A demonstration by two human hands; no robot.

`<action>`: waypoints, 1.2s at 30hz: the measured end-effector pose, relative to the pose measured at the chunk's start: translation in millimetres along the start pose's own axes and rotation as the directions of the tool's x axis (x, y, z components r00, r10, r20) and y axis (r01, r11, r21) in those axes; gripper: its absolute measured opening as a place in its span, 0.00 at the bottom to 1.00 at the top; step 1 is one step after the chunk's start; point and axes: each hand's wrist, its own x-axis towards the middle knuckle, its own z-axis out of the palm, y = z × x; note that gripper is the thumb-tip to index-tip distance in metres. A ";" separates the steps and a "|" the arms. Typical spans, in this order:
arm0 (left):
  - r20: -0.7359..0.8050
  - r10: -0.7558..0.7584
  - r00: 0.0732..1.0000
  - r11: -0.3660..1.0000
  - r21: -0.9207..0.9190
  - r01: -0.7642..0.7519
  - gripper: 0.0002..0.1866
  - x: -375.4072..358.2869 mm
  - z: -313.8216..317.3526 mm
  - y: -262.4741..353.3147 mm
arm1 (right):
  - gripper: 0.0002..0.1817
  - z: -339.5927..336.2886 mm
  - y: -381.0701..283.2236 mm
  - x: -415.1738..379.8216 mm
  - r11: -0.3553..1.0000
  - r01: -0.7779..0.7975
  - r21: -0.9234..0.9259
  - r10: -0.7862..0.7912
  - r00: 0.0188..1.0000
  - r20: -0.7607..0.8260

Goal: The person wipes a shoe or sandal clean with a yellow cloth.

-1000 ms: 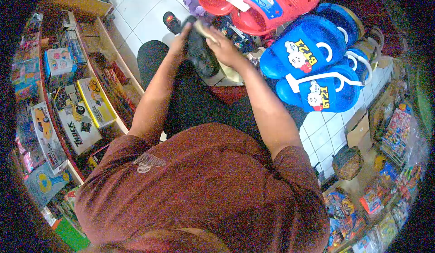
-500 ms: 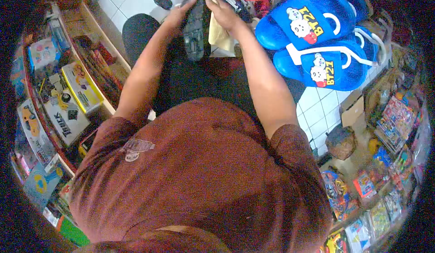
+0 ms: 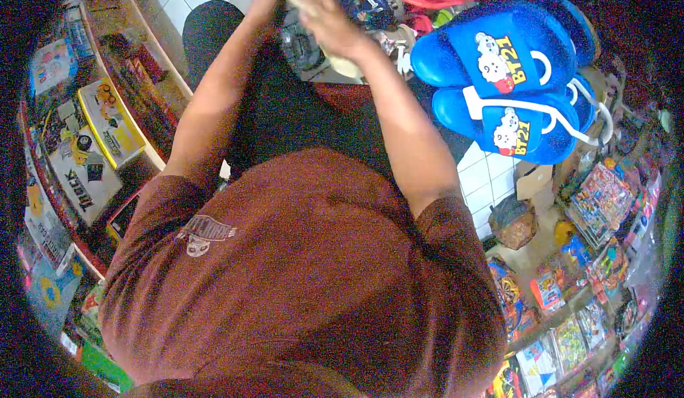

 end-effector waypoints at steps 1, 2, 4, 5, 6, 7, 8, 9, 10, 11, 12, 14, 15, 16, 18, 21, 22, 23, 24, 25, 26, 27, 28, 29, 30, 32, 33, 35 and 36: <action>-0.044 -0.077 0.996 0.994 -0.076 0.073 0.27 -1.9 -5.8 -1.0 | 0.32 6.7 4.4 -3.3 0.975 0.039 -0.220 -0.020 0.996 0.088; -0.082 -0.153 0.985 0.978 -0.153 0.140 0.27 -4.3 -10.5 -2.3 | 0.31 11.0 8.9 -5.9 0.900 0.096 -0.425 -0.023 0.984 0.174; -0.114 -0.113 0.987 0.993 -0.045 0.108 0.32 2.1 -12.4 -8.4 | 0.29 11.3 -2.9 -8.5 0.935 -0.049 -0.352 0.081 0.994 0.079; -0.080 -0.098 0.992 0.986 0.130 0.108 0.28 0.3 -10.4 -7.6 | 0.29 13.0 5.6 -4.6 0.977 -0.063 -0.202 0.061 0.998 -0.016; 0.089 -0.070 0.994 0.980 0.190 0.052 0.25 7.3 -18.1 -19.5 | 0.29 12.0 10.6 -0.3 0.997 -0.061 -0.047 0.056 0.992 -0.113; 0.064 -0.071 0.995 0.968 0.244 0.053 0.23 5.2 -12.8 -21.0 | 0.29 8.8 10.9 2.6 0.997 -0.072 -0.036 0.066 0.985 -0.158; 0.040 -0.072 0.997 0.954 0.294 0.057 0.21 3.3 -7.3 -22.7 | 0.30 5.9 10.9 2.6 0.991 -0.132 -0.029 0.127 0.982 -0.137; 0.015 -0.113 0.993 0.954 0.283 0.104 0.21 4.8 -9.5 -19.9 | 0.30 6.9 9.0 1.3 0.996 -0.070 -0.052 0.062 0.989 -0.132; -0.044 -0.085 0.995 0.960 0.263 0.094 0.21 -6.2 -0.6 -3.1 | 0.30 9.8 10.9 0.7 0.997 -0.005 -0.076 -0.004 0.992 -0.123; -0.105 -0.057 0.993 0.967 0.242 0.081 0.22 -19.4 7.4 14.8 | 0.29 16.3 19.7 -0.4 0.973 0.035 -0.227 -0.054 0.995 -0.081; -0.168 -0.027 0.985 0.973 0.223 0.064 0.23 -26.7 13.3 29.3 | 0.29 17.8 12.0 -6.1 0.922 -0.031 -0.386 0.035 0.999 0.002; -0.247 -0.111 0.963 0.992 -0.090 0.091 0.23 10.9 -16.6 -12.7 | 0.28 12.5 0.6 -10.4 0.929 -0.051 -0.367 0.112 0.983 0.146; -0.318 -0.128 0.940 0.989 -0.108 0.098 0.23 10.3 -16.6 -7.1 | 0.27 8.2 -4.9 -10.8 0.943 -0.109 -0.315 0.175 0.966 0.188; -0.384 -0.147 0.911 0.986 -0.125 0.106 0.23 -2.4 -10.4 5.0 | 0.26 2.3 -4.9 -9.1 0.965 -0.138 -0.224 0.191 0.952 0.237; -0.459 -0.162 0.873 0.974 -0.219 0.066 0.24 -6.8 -8.1 13.8 | 0.26 -9.5 -3.0 -10.2 0.977 -0.210 -0.036 0.210 0.918 0.335; -0.541 -0.092 0.836 0.993 -0.110 0.038 0.28 13.9 -27.3 -10.3 | 0.23 -31.1 -17.8 -5.1 0.916 -0.373 -0.147 0.400 0.820 0.409; -0.543 -0.006 0.840 0.996 0.076 0.056 0.30 14.2 -27.0 -10.5 | 0.22 -37.4 -24.2 -2.1 0.873 -0.457 -0.169 0.481 0.752 0.451; -0.528 0.079 0.845 0.963 0.259 0.072 0.31 14.3 -26.4 -11.3 | 0.20 -32.0 -20.0 -4.2 0.858 -0.458 -0.231 0.509 0.817 0.272; -0.499 0.161 0.851 0.898 0.433 0.084 0.33 14.2 -25.9 -11.0 | 0.20 -25.4 -19.0 -6.6 0.919 -0.340 -0.199 0.364 0.927 0.096; -0.449 0.147 0.881 0.878 0.469 0.093 0.35 23.8 -33.0 -24.1 | 0.19 -17.0 -20.2 -11.4 0.958 -0.214 -0.193 0.200 0.976 -0.087; -0.404 0.197 0.893 0.846 0.530 0.053 0.35 39.9 -42.1 -45.1 | 0.19 -9.1 -19.2 -16.2 0.974 -0.086 -0.211 0.028 0.964 -0.263; -0.369 0.155 0.916 0.889 0.456 0.033 0.35 31.0 -32.2 -38.9 | 0.20 -4.1 -9.5 -13.2 0.933 0.075 -0.353 -0.173 0.951 -0.255; -0.329 0.115 0.937 0.926 0.378 0.019 0.34 23.1 -22.5 -32.9 | 0.21 -0.2 -10.7 -14.4 0.914 0.036 -0.403 -0.122 0.974 -0.190; -0.363 0.115 0.924 0.927 0.375 0.032 0.33 21.9 -22.6 -30.8 | 0.22 4.3 -7.0 -15.7 0.913 0.069 -0.403 -0.126 0.985 -0.117; -0.397 0.116 0.910 0.927 0.372 0.044 0.32 20.3 -22.4 -27.4 | 0.22 7.7 -8.3 -17.7 0.911 0.103 -0.399 -0.130 0.991 -0.043; -0.472 0.139 0.871 0.967 0.253 -0.018 0.27 14.2 -23.6 -20.5 | 0.25 9.5 -11.6 -26.0 0.851 0.003 -0.526 0.066 0.992 0.112; -0.508 0.139 0.850 0.967 0.255 -0.006 0.27 0.7 -12.8 -4.8 | 0.26 2.8 -32.1 -28.6 0.818 -0.069 -0.571 0.201 0.965 0.170; -0.536 0.178 0.825 0.941 0.338 0.016 0.27 -11.0 -3.8 10.4 | 0.23 0.9 -33.5 -30.3 0.726 -0.040 -0.687 0.311 0.909 0.277; -0.524 0.217 0.824 0.907 0.420 0.028 0.27 -8.7 -6.6 9.5 | 0.22 0.0 -27.1 -29.3 0.755 -0.085 -0.650 0.345 0.895 0.283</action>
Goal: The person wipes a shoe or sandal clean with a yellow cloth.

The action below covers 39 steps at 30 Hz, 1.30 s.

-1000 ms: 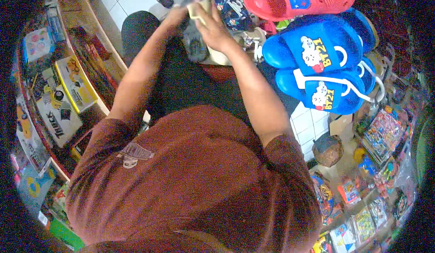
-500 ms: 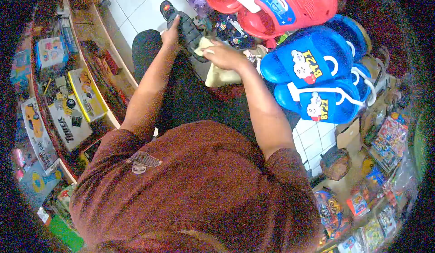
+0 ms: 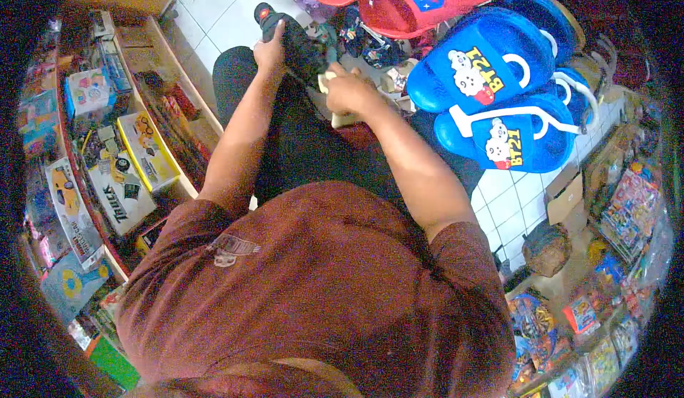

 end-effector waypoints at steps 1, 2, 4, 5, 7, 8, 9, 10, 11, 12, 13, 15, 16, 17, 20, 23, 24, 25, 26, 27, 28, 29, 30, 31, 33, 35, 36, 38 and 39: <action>-0.001 0.041 0.999 0.996 0.082 -0.041 0.27 2.8 0.0 -2.2 | 0.20 2.1 5.0 2.8 0.998 -0.023 0.064 0.022 0.999 0.030; 0.006 0.048 0.999 0.992 0.119 -0.049 0.28 5.3 0.8 -4.5 | 0.19 5.4 8.4 5.2 0.991 -0.049 0.128 0.042 0.997 0.061; 0.017 0.060 0.998 0.980 0.187 -0.062 0.29 6.5 2.7 -5.4 | 0.16 -7.3 -4.7 -3.2 0.974 -0.028 0.226 0.076 0.975 -0.208; 0.045 0.086 0.995 0.976 0.199 -0.093 0.31 21.9 7.7 -25.0 | 0.15 -4.4 -5.5 1.2 0.957 0.042 0.287 0.059 0.940 -0.336; 0.074 0.061 0.995 0.980 0.186 -0.074 0.30 13.9 12.4 -20.9 | 0.14 2.6 -11.5 7.6 0.936 0.135 0.327 0.050 0.865 -0.500; 0.089 0.052 0.995 0.982 0.179 -0.067 0.30 8.6 14.1 -16.7 | 0.16 20.5 -5.8 17.4 0.964 0.091 0.252 0.030 0.898 -0.438; 0.110 0.084 0.990 0.991 0.093 -0.094 0.30 -1.3 10.9 -7.1 | 0.17 18.9 -10.5 10.6 0.978 -0.004 0.207 0.070 0.947 -0.314; 0.074 0.079 0.994 0.990 0.108 -0.087 0.30 -3.6 7.9 -4.8 | 0.19 15.8 -14.9 3.8 0.985 -0.092 0.147 0.119 0.975 -0.187; 0.035 0.074 0.997 0.990 0.120 -0.078 0.30 -3.2 5.2 -3.4 | 0.23 28.0 3.9 18.7 1.000 0.004 0.028 -0.007 0.994 0.107; -0.005 0.069 0.998 0.989 0.130 -0.068 0.30 0.2 3.7 -3.7 | 0.24 -3.0 -6.0 4.4 0.999 0.021 0.049 -0.032 0.974 0.225; -0.029 0.102 0.994 0.989 0.110 -0.098 0.30 8.9 5.3 -13.3 | 0.22 -5.0 0.3 7.8 0.997 0.071 0.040 -0.078 0.974 0.214; 0.083 0.160 0.984 0.982 0.091 -0.167 0.31 22.4 10.3 -36.4 | 0.20 -4.5 6.3 8.4 0.979 0.030 0.200 -0.021 0.999 -0.047; 0.143 0.190 0.971 0.976 0.083 -0.203 0.31 12.4 7.1 -17.8 | 0.19 -5.3 4.5 6.6 0.926 -0.016 0.378 0.127 0.954 -0.273; 0.181 0.129 0.975 0.937 0.299 -0.179 0.33 -5.4 6.6 -3.8 | 0.19 -7.4 2.5 9.0 0.897 0.093 0.432 0.154 0.851 -0.502; 0.433 0.177 0.884 0.961 0.119 -0.251 0.32 5.0 22.6 -27.5 | 0.23 0.1 3.3 20.9 0.918 0.039 0.394 0.183 0.841 -0.508; 0.243 0.130 0.961 0.987 0.057 -0.148 0.31 10.8 19.6 -30.2 | 0.29 14.9 1.9 12.4 0.972 -0.041 0.232 0.089 0.976 -0.200; 0.178 -0.007 0.984 0.996 0.089 -0.009 0.32 4.4 12.0 -16.3 | 0.28 15.6 -1.4 8.9 0.973 -0.102 0.208 0.128 0.985 -0.112; 0.163 0.016 0.986 1.000 0.024 -0.020 0.33 5.0 11.0 -16.7 | 0.27 12.8 -0.2 7.8 0.983 -0.104 0.154 0.108 0.994 -0.015; 0.146 0.036 0.989 0.999 -0.041 -0.031 0.33 6.1 10.0 -16.6 | 0.26 9.3 1.3 7.3 0.990 -0.099 0.098 0.091 0.992 0.083; 0.121 0.075 0.990 0.997 0.015 -0.077 0.33 9.4 8.7 -17.4 | 0.26 9.1 2.3 7.5 0.985 -0.083 0.152 0.085 0.996 -0.010; 0.132 0.071 0.989 0.993 0.081 -0.082 0.33 12.4 8.6 -18.3 | 0.25 9.4 3.2 8.5 0.977 -0.062 0.206 0.085 0.991 -0.104; 0.141 0.064 0.988 0.986 0.146 -0.085 0.33 15.5 8.6 -19.4 | 0.25 9.9 4.2 10.1 0.967 -0.036 0.254 0.088 0.977 -0.195; 0.146 0.054 0.988 0.974 0.208 -0.084 0.33 15.6 8.3 -20.0 | 0.24 11.8 4.0 13.4 0.960 -0.018 0.280 0.092 0.963 -0.254; 0.100 0.083 0.992 0.966 0.237 -0.105 0.33 14.4 10.4 -20.8 | 0.23 14.3 2.6 16.9 0.952 0.002 0.305 0.098 0.946 -0.310; 0.082 0.064 0.995 0.984 0.162 -0.077 0.28 12.7 10.5 -23.1 | 0.21 15.8 1.4 16.6 0.965 -0.033 0.262 0.092 0.971 -0.219; 0.056 0.047 0.997 0.991 0.119 -0.053 0.26 22.3 12.2 -33.5 | 0.21 12.7 1.6 12.3 0.988 -0.111 0.106 0.103 0.991 0.083; 0.054 0.058 0.997 0.988 0.140 -0.065 0.29 24.5 12.1 -36.1 | 0.21 12.1 4.6 12.3 0.989 -0.089 0.118 0.079 0.993 0.088; 0.050 0.083 0.995 0.978 0.185 -0.091 0.35 31.2 11.9 -40.2 | 0.22 10.0 10.9 14.8 0.988 -0.045 0.147 0.031 0.995 0.094; 0.066 0.088 0.994 0.973 0.206 -0.100 0.35 24.8 10.9 -32.2 | 0.22 6.0 8.1 10.4 0.965 -0.054 0.255 0.078 0.993 -0.084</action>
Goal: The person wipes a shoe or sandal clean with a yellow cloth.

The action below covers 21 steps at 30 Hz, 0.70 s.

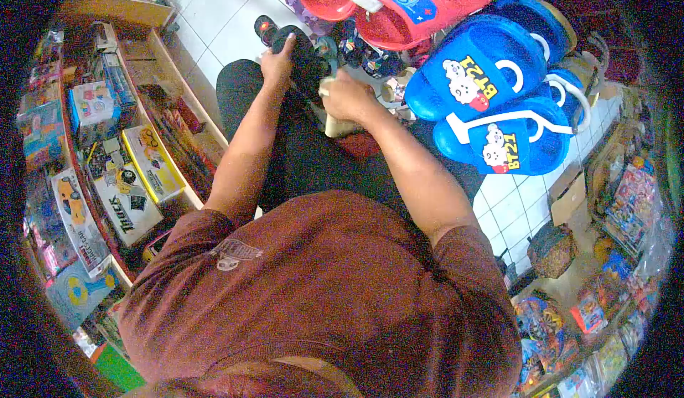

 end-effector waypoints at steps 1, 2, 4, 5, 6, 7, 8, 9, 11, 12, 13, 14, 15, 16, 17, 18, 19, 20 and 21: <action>0.013 -0.027 1.000 0.999 -0.016 0.028 0.35 -1.3 0.4 2.8 | 0.22 3.8 1.1 2.4 1.000 0.007 0.031 -0.005 0.998 -0.060; 0.027 -0.056 0.998 0.998 -0.032 0.057 0.35 -3.8 0.8 6.2 | 0.22 9.6 2.8 6.8 0.998 0.016 0.060 -0.008 0.993 -0.118; 0.052 -0.072 0.996 0.993 -0.090 0.076 0.35 1.1 3.9 0.7 | 0.21 13.2 1.4 4.7 1.000 0.000 0.024 0.003 0.993 -0.117; 0.062 -0.051 0.997 0.994 -0.090 0.057 0.35 1.3 4.4 -2.8 | 0.21 9.6 3.4 6.7 0.997 0.050 -0.064 -0.047 0.998 0.052; 0.071 -0.030 0.997 0.995 -0.090 0.036 0.34 -7.8 -1.7 6.3 | 0.21 1.4 4.1 10.0 0.983 0.114 -0.143 -0.081 0.972 0.223; 0.079 -0.007 0.997 0.996 -0.089 0.014 0.34 -12.8 -5.4 13.9 | 0.22 -5.8 4.1 12.2 0.960 0.191 -0.207 -0.098 0.917 0.387; 0.090 0.006 0.996 1.000 -0.016 -0.004 0.35 -11.4 -4.1 13.4 | 0.18 -8.2 3.0 7.8 0.998 -0.021 -0.056 0.033 0.975 0.220; 0.102 0.017 0.995 0.998 0.056 -0.023 0.36 -10.3 -1.6 10.5 | 0.18 -12.5 -0.5 4.2 0.998 0.014 0.060 -0.017 0.999 0.045; 0.176 0.045 0.983 0.984 0.164 -0.074 0.40 -8.6 4.4 5.4 | 0.17 -19.1 -3.9 -1.0 0.956 0.139 0.258 -0.054 0.949 -0.312; 0.266 0.022 0.964 0.986 0.156 -0.065 0.40 -11.0 5.2 5.5 | 0.17 -20.5 -4.8 2.5 0.929 0.184 0.322 -0.036 0.909 -0.416; 0.355 -0.001 0.935 0.987 0.148 -0.055 0.41 -14.0 5.9 6.9 | 0.20 -18.1 -3.3 9.6 0.917 0.299 0.264 -0.100 0.812 -0.574; 0.413 0.018 0.910 0.982 0.164 -0.094 0.41 -5.8 14.7 -6.0 | 0.22 -17.0 -2.1 11.3 0.914 0.317 0.252 -0.097 0.774 -0.625; 0.453 0.035 0.891 0.963 0.222 -0.150 0.39 -10.3 14.7 -1.6 | 0.24 -20.2 -5.9 9.9 0.912 0.333 0.240 -0.091 0.734 -0.673; 0.469 0.110 0.876 0.940 0.237 -0.245 0.38 -15.7 16.1 0.0 | 0.28 -11.7 2.8 18.5 0.933 0.309 0.183 -0.107 0.725 -0.680; 0.486 0.186 0.854 0.907 0.249 -0.339 0.36 -20.7 17.5 2.8 | 0.28 -6.4 4.6 19.3 0.957 0.261 0.128 -0.108 0.730 -0.675; 0.537 0.197 0.821 0.913 0.205 -0.354 0.33 -28.2 15.4 11.0 | 0.29 -3.9 3.6 19.4 0.975 0.211 0.074 -0.108 0.734 -0.671; 0.588 0.217 0.779 0.958 0.025 -0.286 0.31 -28.2 21.2 3.3 | 0.30 -1.7 3.3 19.4 0.987 0.159 0.020 -0.105 0.738 -0.667; 0.574 0.226 0.787 0.952 0.043 -0.304 0.29 -30.0 20.6 3.7 | 0.33 -0.4 4.2 18.3 0.991 0.127 0.035 -0.079 0.784 -0.616; 0.562 0.236 0.793 0.944 0.060 -0.324 0.28 -35.3 17.4 10.2 | 0.34 1.2 4.6 17.9 0.988 0.152 0.012 -0.113 0.781 -0.615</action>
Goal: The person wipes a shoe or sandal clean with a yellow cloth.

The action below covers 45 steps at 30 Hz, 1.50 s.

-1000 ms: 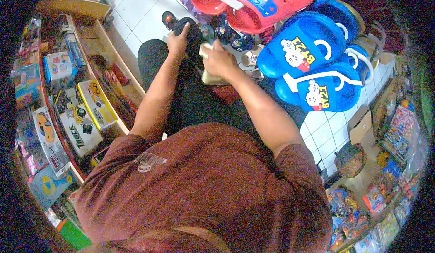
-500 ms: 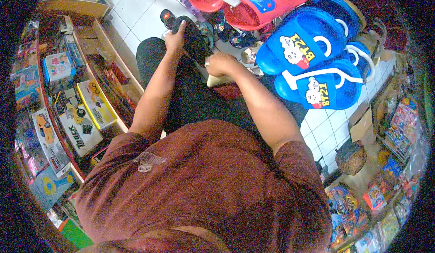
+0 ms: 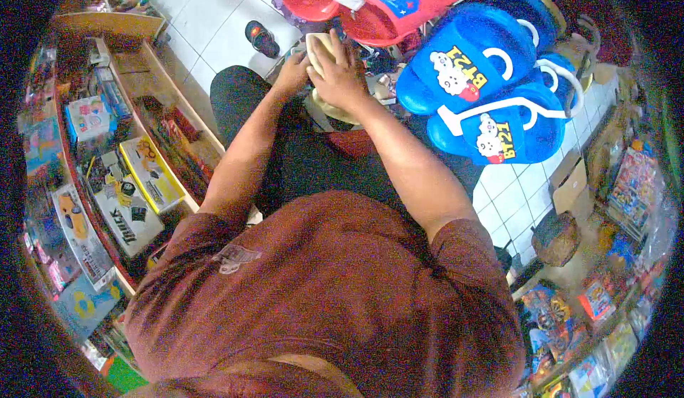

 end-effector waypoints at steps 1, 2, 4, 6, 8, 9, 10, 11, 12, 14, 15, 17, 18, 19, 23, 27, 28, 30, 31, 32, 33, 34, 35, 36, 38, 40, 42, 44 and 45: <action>-0.020 -0.018 1.000 0.993 -0.116 0.016 0.26 0.7 1.4 0.0 | 0.35 0.7 0.1 -0.8 0.999 0.035 -0.003 -0.035 0.999 0.003; -0.039 -0.038 0.999 0.973 -0.231 0.028 0.25 1.3 2.0 0.7 | 0.36 0.7 0.4 -0.9 0.997 0.073 -0.007 -0.073 0.997 0.006; -0.045 -0.110 0.993 0.893 -0.442 0.079 0.21 9.5 0.1 -8.6 | 0.40 -1.3 -1.7 -1.3 0.982 0.166 -0.091 -0.154 0.980 0.124; -0.098 -0.251 0.963 0.784 -0.604 0.142 0.23 13.2 -7.9 -7.8 | 0.39 10.6 3.6 -6.8 0.974 0.154 -0.169 -0.109 0.963 0.248; -0.229 -0.267 0.936 0.809 -0.581 0.089 0.27 6.1 -21.7 8.7 | 0.38 -18.0 -27.5 -7.3 0.983 -0.010 -0.185 0.097 0.879 0.467; -0.260 -0.292 0.920 0.803 -0.589 0.088 0.28 21.8 -24.3 -19.9 | 0.38 -18.5 -29.2 -8.8 0.984 -0.004 -0.181 0.098 0.851 0.515; -0.292 -0.318 0.902 0.796 -0.599 0.087 0.29 25.7 -27.4 -26.8 | 0.38 -17.9 -29.7 -10.0 0.984 0.003 -0.176 0.098 0.819 0.565; -0.330 -0.304 0.893 0.754 -0.657 0.014 0.31 25.9 -25.5 -34.2 | 0.36 -16.7 -27.2 -10.2 0.982 0.003 -0.188 0.113 0.791 0.601; -0.395 -0.315 0.863 0.846 -0.530 0.066 0.32 16.8 -29.6 -16.0 | 0.35 -18.3 -24.1 -8.1 0.984 0.015 -0.177 0.110 0.733 0.671; -0.521 -0.303 0.798 0.949 -0.245 0.200 0.33 -3.6 -41.0 22.6 | 0.34 -24.8 -16.6 -3.3 0.988 0.039 -0.152 0.098 0.600 0.794; -0.531 -0.239 0.813 0.971 -0.157 0.183 0.33 0.6 -44.3 17.4 | 0.30 -26.8 -10.1 -3.0 0.991 -0.054 -0.123 0.129 0.635 0.762; -0.487 -0.207 0.849 0.972 -0.002 0.235 0.35 6.6 -42.4 9.2 | 0.25 -27.8 -1.2 -0.4 0.963 -0.261 -0.061 0.245 0.767 0.593; -0.490 -0.179 0.853 0.972 0.045 0.230 0.35 7.8 -36.9 7.2 | 0.24 -27.0 1.0 2.2 0.930 -0.367 -0.014 0.335 0.832 0.442; -0.414 -0.143 0.899 0.976 0.094 0.199 0.36 5.0 -35.9 12.9 | 0.23 -18.9 8.3 4.4 0.927 -0.352 0.128 0.313 0.916 0.250; -0.151 0.007 0.989 1.000 0.025 -0.004 0.31 4.6 -7.8 4.4 | 0.27 -7.9 0.7 17.7 0.993 0.050 0.111 -0.026 0.978 -0.208; -0.133 -0.098 0.986 0.934 -0.354 0.045 0.29 3.1 -1.3 6.2 | 0.33 7.9 -7.4 3.3 0.984 0.160 -0.078 -0.159 0.987 0.024; -0.110 -0.148 0.983 0.904 -0.419 0.089 0.31 4.7 -7.4 8.9 | 0.32 11.9 -10.3 1.1 0.989 0.149 0.023 -0.149 0.988 0.030; -0.205 -0.297 0.932 0.898 -0.393 0.199 0.35 0.8 -21.6 18.8 | 0.31 -0.5 -18.3 -3.8 0.994 0.088 -0.061 -0.066 0.954 0.292; -0.254 -0.306 0.918 0.867 -0.472 0.159 0.37 10.1 -24.1 5.7 | 0.30 2.8 -17.4 -6.1 0.980 0.172 -0.099 -0.129 0.931 0.341; -0.362 -0.334 0.870 0.863 -0.489 0.128 0.37 16.6 -24.8 -7.8 | 0.29 3.5 -15.6 -9.9 0.980 0.186 -0.070 -0.144 0.908 0.394; -0.380 -0.400 0.834 0.820 -0.555 0.140 0.37 17.3 -29.8 -5.2 | 0.29 3.1 -17.2 -11.2 0.979 0.190 -0.072 -0.139 0.886 0.442; -0.390 -0.467 0.794 0.771 -0.619 0.149 0.38 15.4 -35.0 -0.9 | 0.29 3.2 -18.4 -12.6 0.979 0.192 -0.072 -0.133 0.862 0.489; -0.472 -0.443 0.762 0.815 -0.567 0.122 0.38 23.7 -35.3 -21.1 | 0.28 2.3 -17.3 -12.5 0.985 0.157 -0.071 -0.090 0.820 0.566; -0.526 -0.445 0.725 0.849 -0.506 0.154 0.38 18.3 -37.4 -14.1 | 0.28 -1.6 -16.6 -10.1 0.990 0.122 -0.073 -0.047 0.769 0.638; -0.629 -0.425 0.651 0.900 -0.373 0.227 0.38 5.6 -45.6 9.1 | 0.26 -19.9 -18.0 -4.8 0.995 0.061 -0.074 0.014 0.669 0.743; -0.715 -0.290 0.636 0.957 -0.228 0.179 0.40 8.4 -46.8 -0.4 | 0.25 -20.0 1.6 11.8 0.960 -0.170 -0.222 0.273 0.397 0.876; -0.715 -0.223 0.662 0.974 -0.129 0.188 0.39 8.9 -52.1 4.3 | 0.23 -25.8 5.2 1.3 0.914 -0.400 -0.071 0.370 0.748 0.550; -0.576 -0.248 0.779 0.964 -0.068 0.256 0.36 2.5 -48.2 17.3 | 0.24 -39.2 -0.8 7.0 0.823 -0.553 0.130 0.492 0.808 0.323; -0.512 -0.103 0.853 0.984 0.074 0.163 0.35 8.5 -35.2 5.6 | 0.23 -35.5 -8.0 9.7 0.846 -0.444 0.294 0.410 0.895 0.174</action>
